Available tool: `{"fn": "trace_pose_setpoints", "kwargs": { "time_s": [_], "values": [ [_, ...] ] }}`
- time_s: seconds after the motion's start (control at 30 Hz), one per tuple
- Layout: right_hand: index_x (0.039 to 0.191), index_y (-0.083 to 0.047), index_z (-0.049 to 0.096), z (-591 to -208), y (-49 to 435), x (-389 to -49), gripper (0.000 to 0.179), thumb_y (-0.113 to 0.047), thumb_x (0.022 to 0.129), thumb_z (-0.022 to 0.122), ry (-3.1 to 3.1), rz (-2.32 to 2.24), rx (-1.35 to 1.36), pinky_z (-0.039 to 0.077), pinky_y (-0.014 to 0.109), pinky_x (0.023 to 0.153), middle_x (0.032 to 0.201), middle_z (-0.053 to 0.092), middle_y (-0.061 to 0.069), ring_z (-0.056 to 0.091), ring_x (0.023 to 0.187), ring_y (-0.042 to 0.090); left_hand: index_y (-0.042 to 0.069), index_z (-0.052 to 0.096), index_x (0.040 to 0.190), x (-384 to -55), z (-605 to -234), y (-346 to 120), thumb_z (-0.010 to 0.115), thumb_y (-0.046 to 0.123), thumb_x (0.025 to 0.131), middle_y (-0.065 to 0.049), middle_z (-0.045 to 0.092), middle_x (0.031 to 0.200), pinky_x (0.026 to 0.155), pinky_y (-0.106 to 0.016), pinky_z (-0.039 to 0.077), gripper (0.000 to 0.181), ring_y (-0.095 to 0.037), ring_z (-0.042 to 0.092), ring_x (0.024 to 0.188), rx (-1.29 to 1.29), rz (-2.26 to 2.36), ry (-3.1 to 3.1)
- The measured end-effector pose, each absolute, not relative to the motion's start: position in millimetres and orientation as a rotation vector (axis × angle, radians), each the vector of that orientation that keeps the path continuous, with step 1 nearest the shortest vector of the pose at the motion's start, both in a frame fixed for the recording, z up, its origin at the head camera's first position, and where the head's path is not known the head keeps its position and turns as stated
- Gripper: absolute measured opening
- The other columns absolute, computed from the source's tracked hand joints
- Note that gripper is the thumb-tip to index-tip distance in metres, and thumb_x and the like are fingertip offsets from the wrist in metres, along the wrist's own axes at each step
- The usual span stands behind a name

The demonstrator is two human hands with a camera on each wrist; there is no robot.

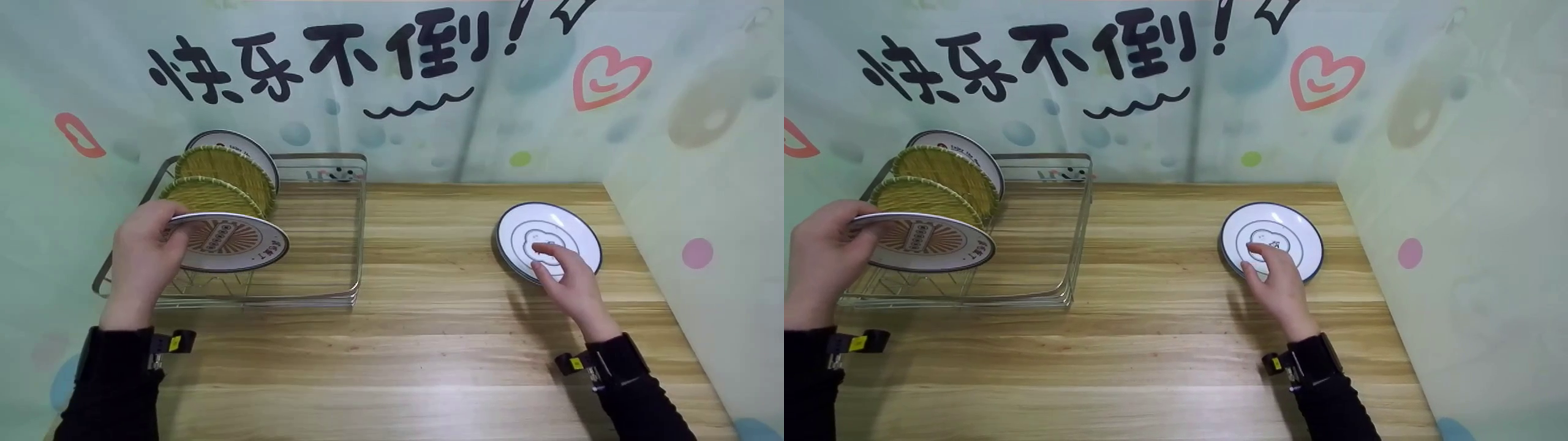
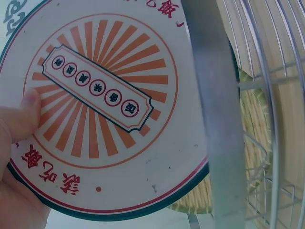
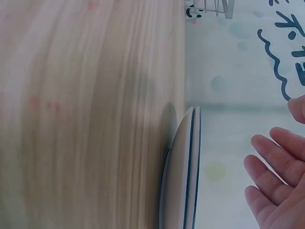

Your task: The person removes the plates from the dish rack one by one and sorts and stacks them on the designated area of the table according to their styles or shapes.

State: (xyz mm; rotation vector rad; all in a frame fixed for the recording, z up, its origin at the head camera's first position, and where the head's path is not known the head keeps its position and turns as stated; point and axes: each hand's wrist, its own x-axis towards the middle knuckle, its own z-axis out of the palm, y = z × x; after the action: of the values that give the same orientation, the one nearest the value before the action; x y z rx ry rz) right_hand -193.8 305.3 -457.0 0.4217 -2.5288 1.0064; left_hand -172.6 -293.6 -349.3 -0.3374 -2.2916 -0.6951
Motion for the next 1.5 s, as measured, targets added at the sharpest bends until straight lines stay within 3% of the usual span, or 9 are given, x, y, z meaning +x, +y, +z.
{"fn": "trace_pose_setpoints", "kwargs": {
  "time_s": [0.37,0.67,1.5],
  "values": [
    [0.124,0.005,0.063,-452.9,294.9,-193.4,0.034,-0.006,0.092,0.068,-2.517,1.013,0.488,0.039,0.050,0.102,0.124,0.064,0.020,0.055,0.118,0.037,-0.005,0.064,0.087,-167.9,-343.3,-279.9,0.072,-0.008,0.085,-0.020,0.066,0.090,0.077,-0.040,0.040,0.009,-0.035,0.060,0.087,-0.319,-0.735,-2.220],
    [0.125,0.004,0.062,-449.9,288.7,-193.0,0.035,-0.005,0.091,0.068,-2.498,0.988,0.541,0.040,0.052,0.102,0.123,0.064,0.020,0.056,0.117,0.039,-0.005,0.064,0.088,-163.7,-336.9,-265.8,0.074,-0.005,0.084,-0.019,0.067,0.086,0.073,-0.017,0.034,0.011,-0.028,0.059,0.080,-0.265,-0.793,-2.165],
    [0.126,0.001,0.063,-445.2,263.5,-191.9,0.035,-0.008,0.093,0.068,-2.488,1.026,0.598,0.040,0.048,0.103,0.125,0.065,0.016,0.056,0.120,0.034,-0.008,0.066,0.089,-162.3,-331.7,-231.8,0.078,-0.005,0.079,-0.018,0.070,0.086,0.075,-0.013,0.041,0.016,-0.024,0.062,0.079,-0.303,-0.872,-2.066]
  ]
}}
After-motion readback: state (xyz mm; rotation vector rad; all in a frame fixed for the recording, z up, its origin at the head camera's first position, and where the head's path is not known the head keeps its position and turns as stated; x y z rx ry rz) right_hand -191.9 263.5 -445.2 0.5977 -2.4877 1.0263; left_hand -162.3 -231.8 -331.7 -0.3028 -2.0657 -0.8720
